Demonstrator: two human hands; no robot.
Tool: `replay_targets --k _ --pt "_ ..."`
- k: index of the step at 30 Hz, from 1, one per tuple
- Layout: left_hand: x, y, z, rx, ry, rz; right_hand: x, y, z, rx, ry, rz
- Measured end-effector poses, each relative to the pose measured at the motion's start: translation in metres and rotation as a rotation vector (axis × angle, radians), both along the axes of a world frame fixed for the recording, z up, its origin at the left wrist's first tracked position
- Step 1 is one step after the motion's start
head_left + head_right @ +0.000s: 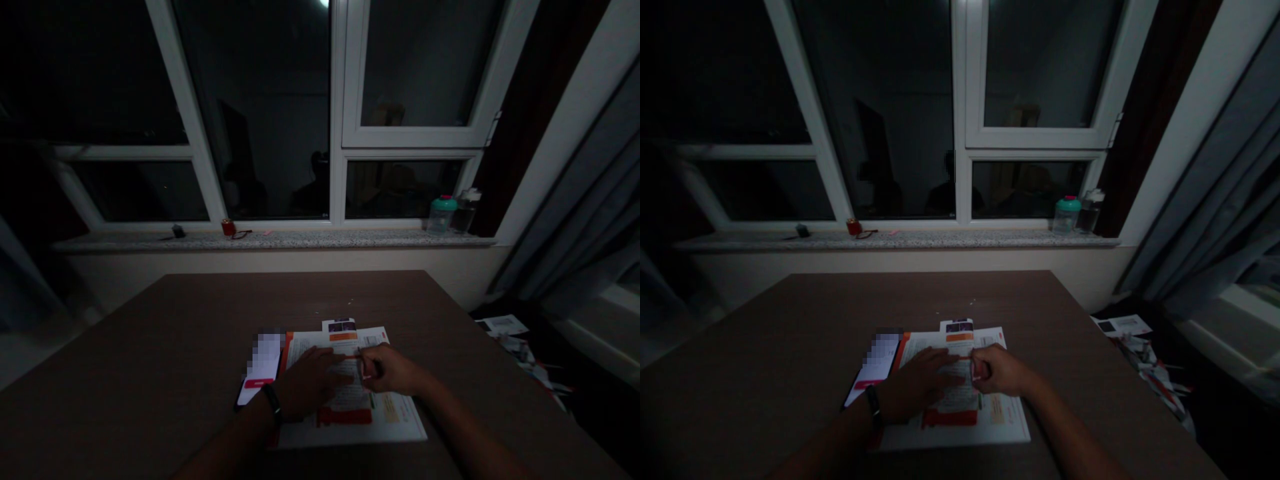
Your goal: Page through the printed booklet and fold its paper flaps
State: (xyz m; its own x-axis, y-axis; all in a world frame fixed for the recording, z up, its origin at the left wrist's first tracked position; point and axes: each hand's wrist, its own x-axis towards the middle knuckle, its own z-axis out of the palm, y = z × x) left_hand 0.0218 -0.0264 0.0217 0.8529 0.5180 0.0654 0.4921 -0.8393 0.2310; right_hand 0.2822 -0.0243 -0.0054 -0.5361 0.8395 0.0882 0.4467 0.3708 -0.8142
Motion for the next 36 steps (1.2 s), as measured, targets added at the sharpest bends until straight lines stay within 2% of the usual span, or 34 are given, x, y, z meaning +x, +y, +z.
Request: replay_targets --k 7,15,22,27,36 --pt "0.004 -0.005 0.0 0.005 -0.029 0.032 -0.001 0.005 0.006 0.122 0.012 -0.176" --pt "0.005 -0.006 0.002 0.028 -0.04 0.033 -0.001 0.004 0.012 0.237 0.023 -0.264" --pt "-0.001 -0.003 0.009 -0.018 -0.027 0.09 -0.006 0.005 0.006 0.209 0.023 -0.264" --pt "-0.003 -0.002 0.007 -0.029 -0.025 0.096 -0.013 0.005 -0.001 0.22 0.004 -0.243" --pt "0.002 -0.006 0.009 0.018 -0.043 0.09 -0.027 0.0 -0.002 0.347 -0.037 -0.175"
